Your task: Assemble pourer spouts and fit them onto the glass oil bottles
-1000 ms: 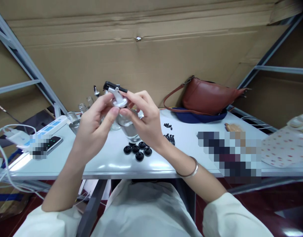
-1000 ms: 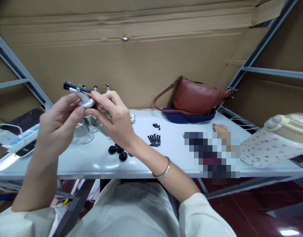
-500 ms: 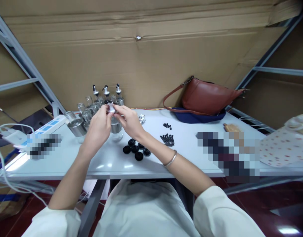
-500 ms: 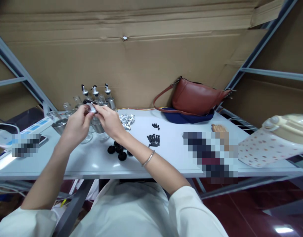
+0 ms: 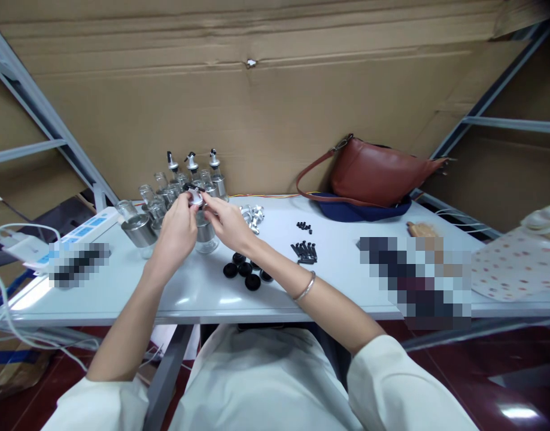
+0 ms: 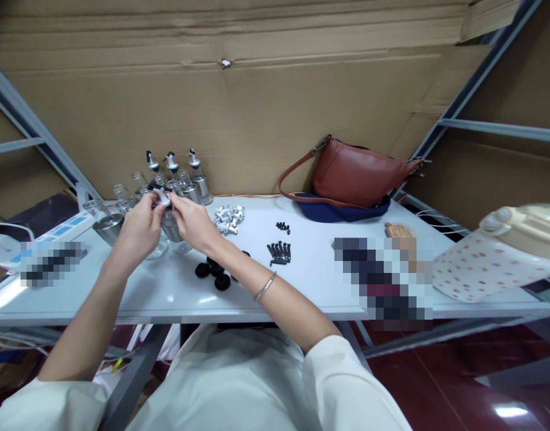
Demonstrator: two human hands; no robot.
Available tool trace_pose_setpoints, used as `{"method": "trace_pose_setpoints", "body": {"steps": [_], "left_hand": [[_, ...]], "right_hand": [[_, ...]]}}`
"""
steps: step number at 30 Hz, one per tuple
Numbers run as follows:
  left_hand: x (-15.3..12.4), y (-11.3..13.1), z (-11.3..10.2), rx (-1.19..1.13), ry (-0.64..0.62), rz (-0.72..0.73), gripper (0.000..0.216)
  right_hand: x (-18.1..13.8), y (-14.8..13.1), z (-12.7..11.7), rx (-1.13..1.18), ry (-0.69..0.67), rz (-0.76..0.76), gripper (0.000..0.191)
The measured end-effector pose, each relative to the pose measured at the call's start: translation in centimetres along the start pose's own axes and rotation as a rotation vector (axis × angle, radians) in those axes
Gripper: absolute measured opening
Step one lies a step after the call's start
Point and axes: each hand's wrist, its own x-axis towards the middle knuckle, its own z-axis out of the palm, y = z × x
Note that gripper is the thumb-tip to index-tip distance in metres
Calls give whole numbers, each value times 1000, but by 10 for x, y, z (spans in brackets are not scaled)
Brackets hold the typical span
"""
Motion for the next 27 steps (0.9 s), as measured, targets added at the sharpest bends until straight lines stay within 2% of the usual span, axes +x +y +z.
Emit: {"method": "trace_pose_setpoints", "body": {"steps": [14,21,24,27], "left_hand": [[6,-16,0,-34,-36,-95,29],[5,-13,4,-58,-45,-129,42],[-6,-8,8,-86,12,-151,51],[-18,4,10,-121,189,-76,56]], "right_hand": [[-1,-1,6,224,-117,191,56],[2,7,17,339,-84,223,54],[2,4,10,351,-32,217,45],[-1,2,-11,371,40,205,32]]}}
